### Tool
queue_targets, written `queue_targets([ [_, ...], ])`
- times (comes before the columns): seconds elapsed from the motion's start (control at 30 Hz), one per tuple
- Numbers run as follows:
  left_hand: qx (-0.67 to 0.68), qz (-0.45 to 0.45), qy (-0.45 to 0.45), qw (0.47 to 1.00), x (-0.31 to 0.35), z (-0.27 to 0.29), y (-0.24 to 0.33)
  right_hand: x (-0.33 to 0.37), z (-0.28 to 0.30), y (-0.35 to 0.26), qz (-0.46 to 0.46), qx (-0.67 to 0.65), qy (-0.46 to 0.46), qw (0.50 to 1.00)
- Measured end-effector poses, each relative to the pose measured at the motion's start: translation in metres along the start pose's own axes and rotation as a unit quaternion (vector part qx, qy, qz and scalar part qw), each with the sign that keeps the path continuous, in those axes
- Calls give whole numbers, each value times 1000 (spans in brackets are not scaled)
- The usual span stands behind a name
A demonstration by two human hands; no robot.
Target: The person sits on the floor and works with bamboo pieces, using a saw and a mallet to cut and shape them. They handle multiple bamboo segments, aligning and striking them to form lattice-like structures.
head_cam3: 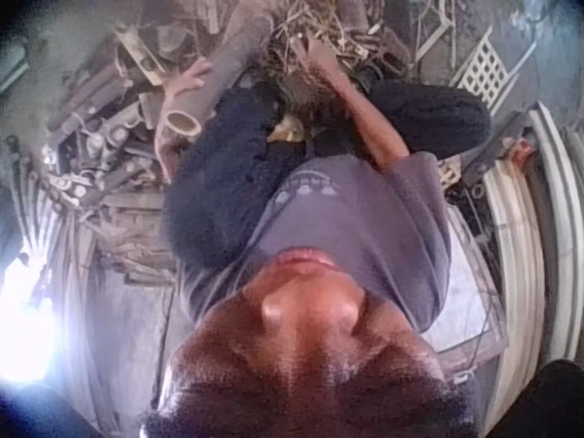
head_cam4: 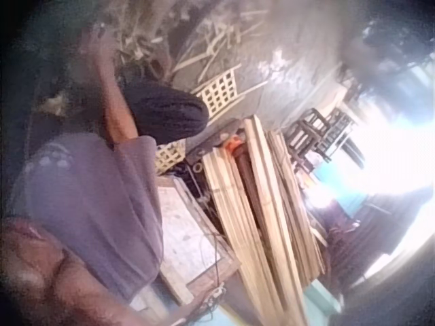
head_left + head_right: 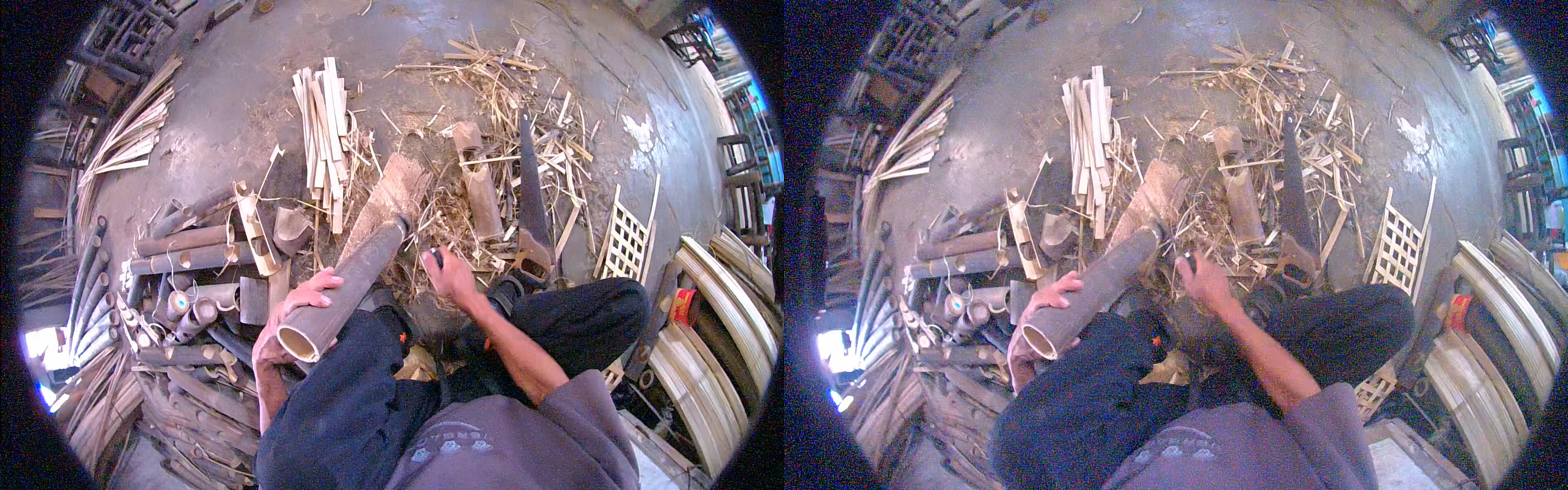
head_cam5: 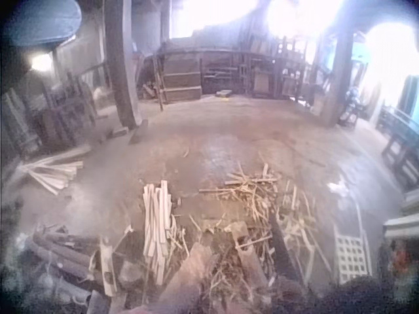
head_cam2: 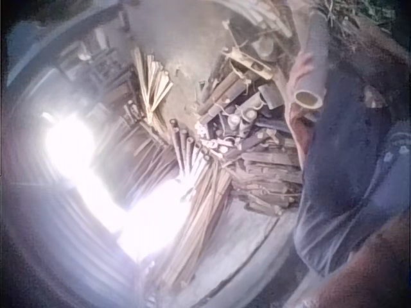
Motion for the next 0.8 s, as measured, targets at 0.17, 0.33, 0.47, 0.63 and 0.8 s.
queue_targets([
  [0.17,11,-14,-63,998,-6,-7,-9,20,14,-53,30,-22,-94,995],
  [0.33,-2,-7,-94,996,-14,-4,18,-3,8,-32,21,19,-109,994],
  [0.47,-61,-36,-65,995,-40,-5,38,6,6,-19,61,-8,-68,996],
  [0.63,38,34,187,981,-78,29,8,21,-3,2,-135,-243,-110,954],
  [0.8,105,51,304,945,-106,60,-41,14,62,-62,58,-228,8,972],
])
Point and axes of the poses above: each hand's wrist, its own x-axis away from the middle knuckle, its own z-axis out of the back of the hand, y = z × x, the point moved 9 cm from there along -x, towards the middle knuckle, and after that the axes turned 4 degrees about z, right-handed, at the moved point
